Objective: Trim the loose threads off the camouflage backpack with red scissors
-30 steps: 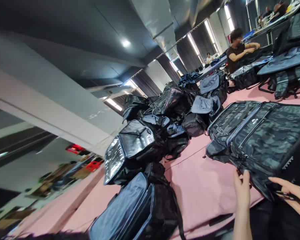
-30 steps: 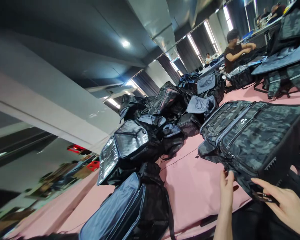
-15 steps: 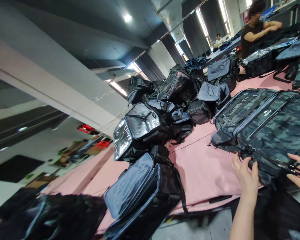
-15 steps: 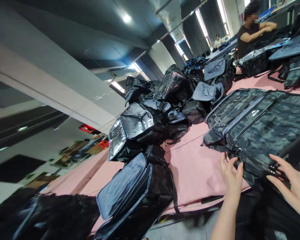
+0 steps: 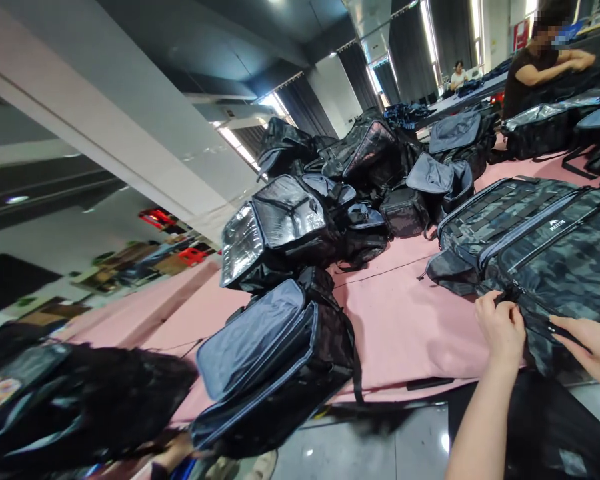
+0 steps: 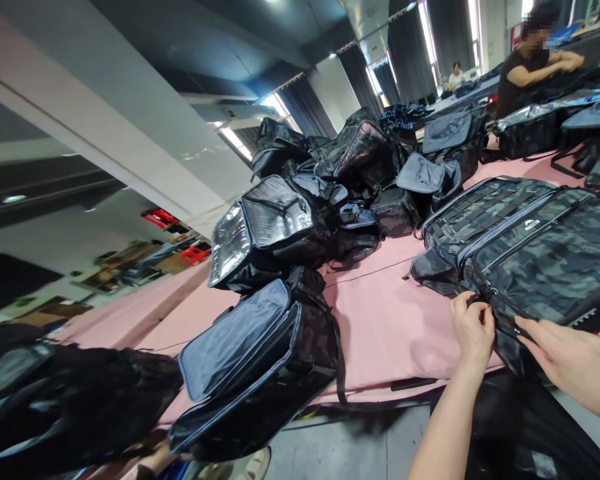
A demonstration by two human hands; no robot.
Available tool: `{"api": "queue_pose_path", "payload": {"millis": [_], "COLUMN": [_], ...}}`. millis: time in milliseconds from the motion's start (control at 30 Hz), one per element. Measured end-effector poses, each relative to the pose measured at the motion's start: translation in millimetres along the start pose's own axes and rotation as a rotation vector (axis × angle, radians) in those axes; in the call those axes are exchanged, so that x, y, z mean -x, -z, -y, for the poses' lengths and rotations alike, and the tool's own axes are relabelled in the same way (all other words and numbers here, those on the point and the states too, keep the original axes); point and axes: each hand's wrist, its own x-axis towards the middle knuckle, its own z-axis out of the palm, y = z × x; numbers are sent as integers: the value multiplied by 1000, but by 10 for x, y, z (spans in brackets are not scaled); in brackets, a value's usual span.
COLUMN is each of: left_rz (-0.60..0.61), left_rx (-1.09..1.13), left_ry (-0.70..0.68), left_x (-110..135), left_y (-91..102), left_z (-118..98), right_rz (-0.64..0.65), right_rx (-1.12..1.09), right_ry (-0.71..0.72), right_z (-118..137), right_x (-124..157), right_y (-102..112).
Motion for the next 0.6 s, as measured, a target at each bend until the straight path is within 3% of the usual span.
{"api": "queue_pose_path", "payload": {"millis": [67,167,367,600], "left_rz": [-43,-73,-38,8], "left_rx": [31,59,102,108], "left_ry": [12,7,-23,-29], "left_x": [21,37,54,53], "left_y": [-36,-43,15,34], "left_z": [27,38,53,92], "right_rz": [-29,-8,172,193], "right_rx": [106,219,314,311], "right_ry": [149,231,228,243], "right_z": [108,182,172,200], "right_x": [-180,-316,-340,-383], "right_y": [88,82,-125,-227]}}
